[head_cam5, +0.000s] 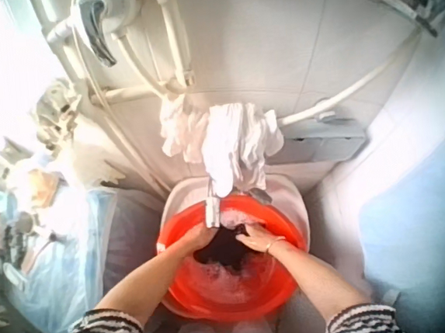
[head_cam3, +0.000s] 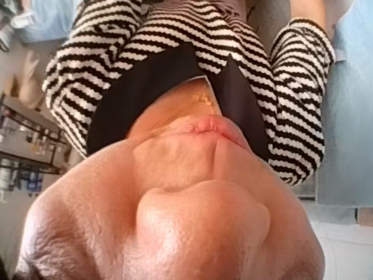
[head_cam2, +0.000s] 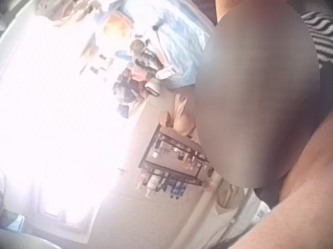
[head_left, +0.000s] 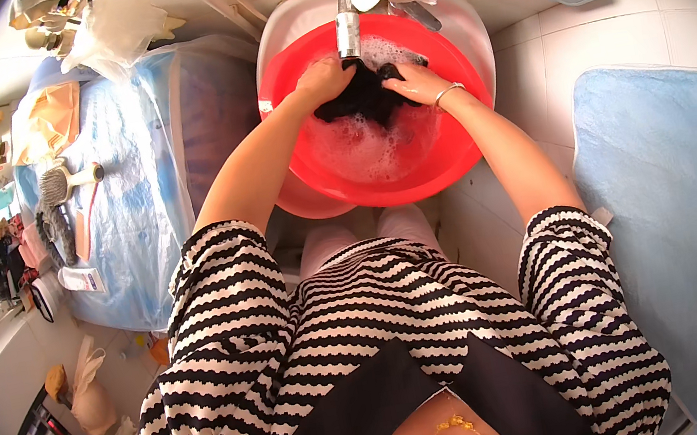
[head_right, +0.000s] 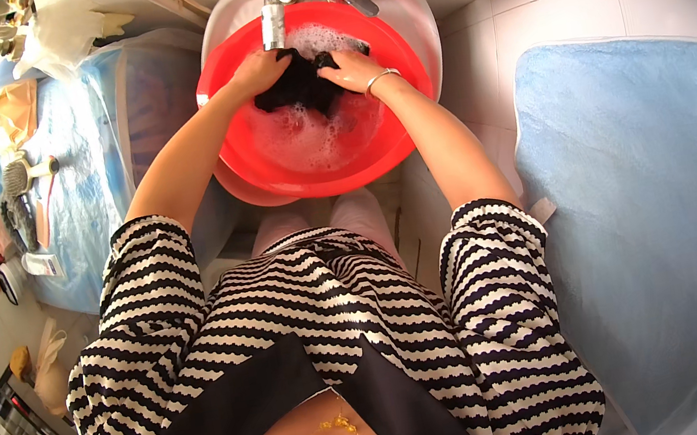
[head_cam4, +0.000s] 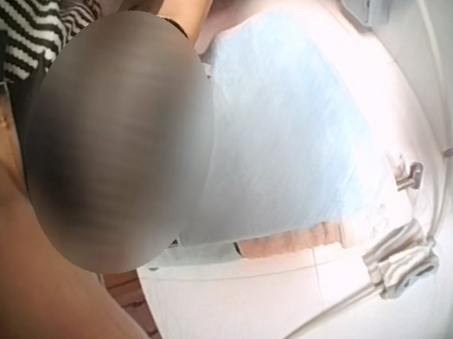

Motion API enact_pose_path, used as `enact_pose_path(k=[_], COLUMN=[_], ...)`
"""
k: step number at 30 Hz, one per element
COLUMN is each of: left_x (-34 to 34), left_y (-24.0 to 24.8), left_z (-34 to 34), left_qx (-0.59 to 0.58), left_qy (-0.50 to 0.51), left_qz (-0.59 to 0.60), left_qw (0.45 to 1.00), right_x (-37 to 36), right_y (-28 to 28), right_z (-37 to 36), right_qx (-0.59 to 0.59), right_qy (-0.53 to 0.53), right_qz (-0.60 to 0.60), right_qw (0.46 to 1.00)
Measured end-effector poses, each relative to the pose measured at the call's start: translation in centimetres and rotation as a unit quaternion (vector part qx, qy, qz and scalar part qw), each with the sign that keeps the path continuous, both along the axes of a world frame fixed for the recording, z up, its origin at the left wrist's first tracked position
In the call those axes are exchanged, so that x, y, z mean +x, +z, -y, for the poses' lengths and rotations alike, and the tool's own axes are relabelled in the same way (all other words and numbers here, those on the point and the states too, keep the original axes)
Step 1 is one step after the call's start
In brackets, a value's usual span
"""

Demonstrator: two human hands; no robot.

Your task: The person pours soapy water from a basin into a toilet, rinses the basin, and washes a towel, a white shirt, and a black garment by hand with water, hanging the towel on a rack.

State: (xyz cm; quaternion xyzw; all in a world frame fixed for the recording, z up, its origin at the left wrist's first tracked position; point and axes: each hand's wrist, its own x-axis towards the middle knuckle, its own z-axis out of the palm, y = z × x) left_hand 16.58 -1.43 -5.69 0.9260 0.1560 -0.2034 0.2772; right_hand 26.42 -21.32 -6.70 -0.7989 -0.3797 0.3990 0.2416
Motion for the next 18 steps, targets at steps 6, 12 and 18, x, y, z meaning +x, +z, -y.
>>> enact_pose_path(k=[6, 12, 18], left_x=[-4.8, -2.6, -2.0], left_y=[-4.0, -6.9, -8.9], left_z=[4.8, 4.4, 3.9], left_qx=[0.197, 0.114, 0.17], left_qy=[-0.228, -0.165, -0.161], left_qz=[-0.041, -0.116, -0.095], left_qw=[0.953, 0.973, 0.968], right_x=[-5.0, -4.3, -2.8], right_y=[1.6, -6.2, -11.2], right_z=[-0.8, -0.8, -1.2], right_qx=[-0.178, -0.253, -0.196], right_qy=[0.133, 0.148, 0.039], right_qz=[0.164, 0.129, 0.126], right_qw=[0.961, 0.947, 0.972])
